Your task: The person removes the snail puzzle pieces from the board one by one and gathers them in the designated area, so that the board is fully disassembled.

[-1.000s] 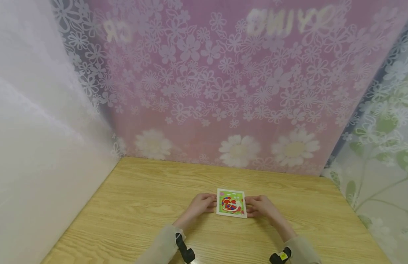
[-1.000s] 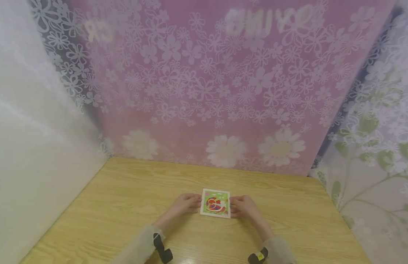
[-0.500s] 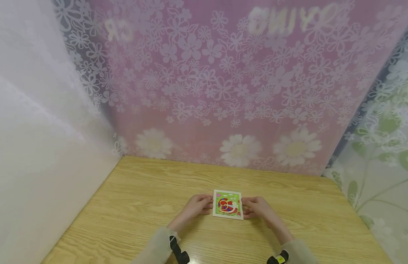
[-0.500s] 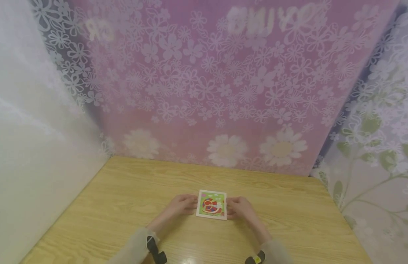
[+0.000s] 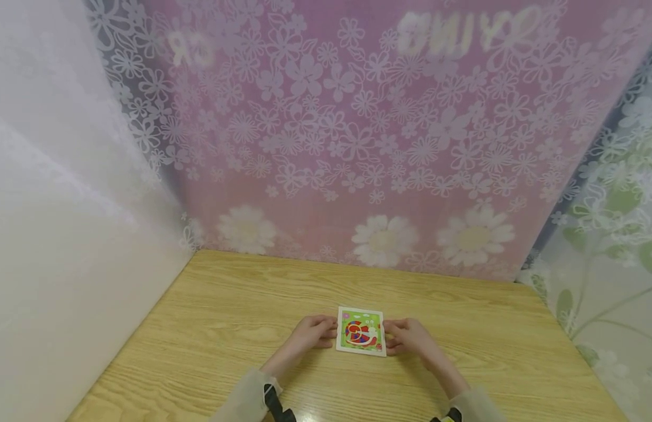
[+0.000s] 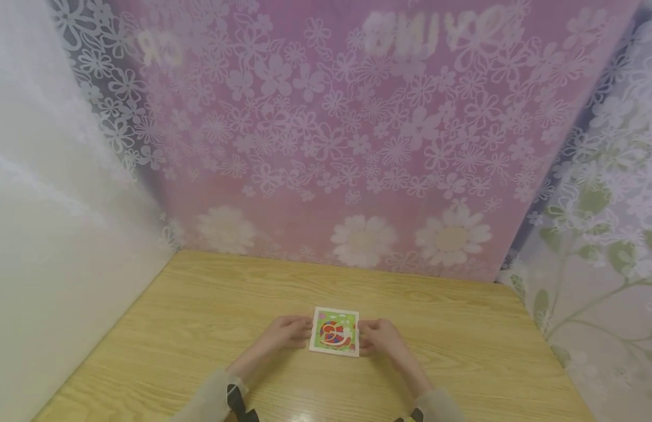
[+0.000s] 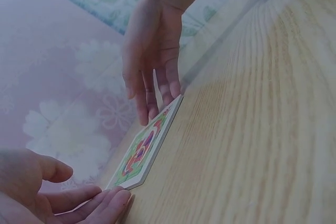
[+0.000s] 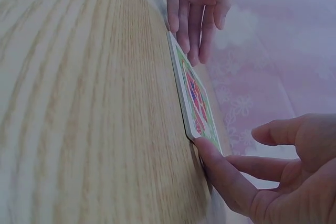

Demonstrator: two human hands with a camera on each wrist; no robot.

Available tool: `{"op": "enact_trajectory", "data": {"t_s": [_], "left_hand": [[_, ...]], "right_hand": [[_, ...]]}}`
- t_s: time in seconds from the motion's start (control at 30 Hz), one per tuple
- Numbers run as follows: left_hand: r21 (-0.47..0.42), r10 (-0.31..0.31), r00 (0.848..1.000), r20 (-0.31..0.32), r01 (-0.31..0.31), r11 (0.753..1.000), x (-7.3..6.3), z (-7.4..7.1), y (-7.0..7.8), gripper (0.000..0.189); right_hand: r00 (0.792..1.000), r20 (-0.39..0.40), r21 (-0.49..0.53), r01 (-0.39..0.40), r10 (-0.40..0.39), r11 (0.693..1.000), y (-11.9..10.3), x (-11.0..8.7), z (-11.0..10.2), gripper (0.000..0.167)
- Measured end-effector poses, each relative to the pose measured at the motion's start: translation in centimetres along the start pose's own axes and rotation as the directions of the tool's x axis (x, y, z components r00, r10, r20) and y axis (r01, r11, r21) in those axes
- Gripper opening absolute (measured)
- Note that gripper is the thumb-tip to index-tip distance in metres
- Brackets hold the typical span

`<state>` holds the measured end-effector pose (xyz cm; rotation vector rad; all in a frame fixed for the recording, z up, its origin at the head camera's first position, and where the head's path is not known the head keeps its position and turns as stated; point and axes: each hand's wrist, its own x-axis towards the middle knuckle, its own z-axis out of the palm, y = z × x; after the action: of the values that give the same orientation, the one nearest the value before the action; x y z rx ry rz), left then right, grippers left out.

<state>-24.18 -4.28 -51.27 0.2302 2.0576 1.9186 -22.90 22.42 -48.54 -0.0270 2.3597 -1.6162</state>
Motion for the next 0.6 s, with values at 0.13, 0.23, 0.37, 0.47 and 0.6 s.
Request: {"op": "enact_trajectory", "data": {"t_s": [0.13, 0.23, 0.37, 0.47, 0.6], "left_hand": [[-0.007, -0.002, 1.000, 0.004, 0.002, 1.000, -0.4, 0.0, 0.1, 0.041], [-0.008, -0.006, 1.000, 0.005, 0.006, 1.000, -0.7, 0.1, 0.1, 0.042], [-0.012, -0.003, 1.000, 0.004, 0.003, 1.000, -1.0, 0.1, -0.1, 0.042], [-0.015, 0.003, 1.000, 0.009, -0.003, 1.000, -1.3, 0.2, -0.1, 0.043], [-0.010, 0.006, 1.000, 0.030, -0.006, 1.000, -1.7, 0.1, -0.1, 0.045]], "right_hand": [[0.999, 0.029, -0.007, 0.024, -0.023, 1.000, 0.0, -0.3, 0.0, 0.048], [0.998, 0.046, 0.001, 0.040, -0.040, 0.999, 0.0, -0.5, -0.1, 0.049], [0.997, 0.060, 0.017, 0.037, -0.038, 0.999, 0.1, -0.9, -0.1, 0.049], [0.997, 0.063, 0.019, 0.035, -0.036, 0.999, 0.1, -1.1, 0.0, 0.049], [0.997, 0.067, 0.016, 0.036, -0.037, 0.999, 0.3, -1.5, 0.0, 0.048]]}}
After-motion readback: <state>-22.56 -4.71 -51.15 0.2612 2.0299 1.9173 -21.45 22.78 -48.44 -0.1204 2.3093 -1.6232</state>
